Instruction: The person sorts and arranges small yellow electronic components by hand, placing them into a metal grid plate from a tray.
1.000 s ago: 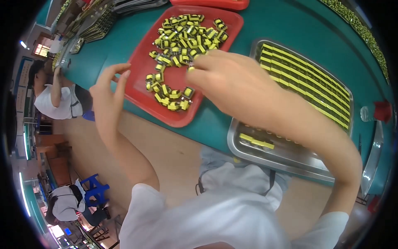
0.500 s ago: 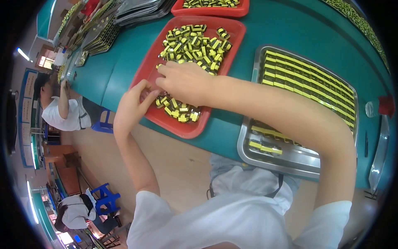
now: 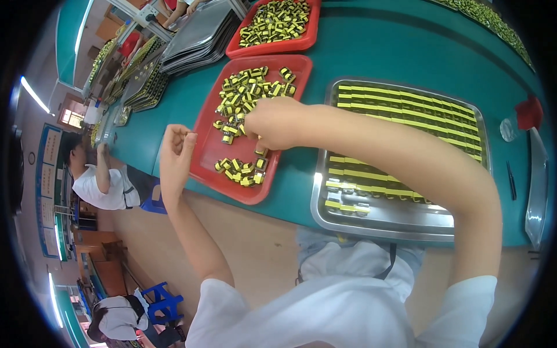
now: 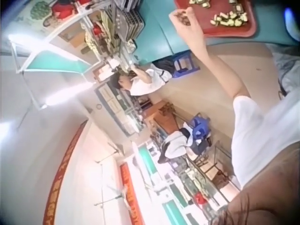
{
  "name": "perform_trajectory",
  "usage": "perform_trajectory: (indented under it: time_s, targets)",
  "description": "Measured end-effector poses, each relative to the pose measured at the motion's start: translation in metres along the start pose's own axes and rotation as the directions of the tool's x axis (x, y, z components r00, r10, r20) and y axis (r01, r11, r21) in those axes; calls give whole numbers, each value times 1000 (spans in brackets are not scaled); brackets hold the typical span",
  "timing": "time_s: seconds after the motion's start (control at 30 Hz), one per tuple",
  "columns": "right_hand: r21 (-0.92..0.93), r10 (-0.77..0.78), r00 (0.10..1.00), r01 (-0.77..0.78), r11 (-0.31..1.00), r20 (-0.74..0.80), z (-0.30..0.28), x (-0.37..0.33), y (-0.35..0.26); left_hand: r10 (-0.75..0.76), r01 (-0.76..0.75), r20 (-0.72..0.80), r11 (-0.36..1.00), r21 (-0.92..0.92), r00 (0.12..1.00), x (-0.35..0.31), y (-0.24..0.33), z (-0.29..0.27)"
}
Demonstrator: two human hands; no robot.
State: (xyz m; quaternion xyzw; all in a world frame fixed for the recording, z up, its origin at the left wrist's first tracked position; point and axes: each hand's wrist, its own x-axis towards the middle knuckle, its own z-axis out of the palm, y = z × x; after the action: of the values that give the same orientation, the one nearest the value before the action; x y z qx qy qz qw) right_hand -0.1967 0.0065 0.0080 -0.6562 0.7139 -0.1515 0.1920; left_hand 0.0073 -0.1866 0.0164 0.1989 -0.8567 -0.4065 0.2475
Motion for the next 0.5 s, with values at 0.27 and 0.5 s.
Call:
perform_trajectory:
  time_s: [0.27, 0.5]
  targets:
    - [-387, -360, 923, 286, 877, -135, 25, -1, 2, 40, -40, -38, 999, 14, 998, -18, 24, 22]
    - [-277, -223, 848, 94, 956, -481, -11, -101, -17, 149, -154, 207, 988, 10, 967, -47, 75, 54]
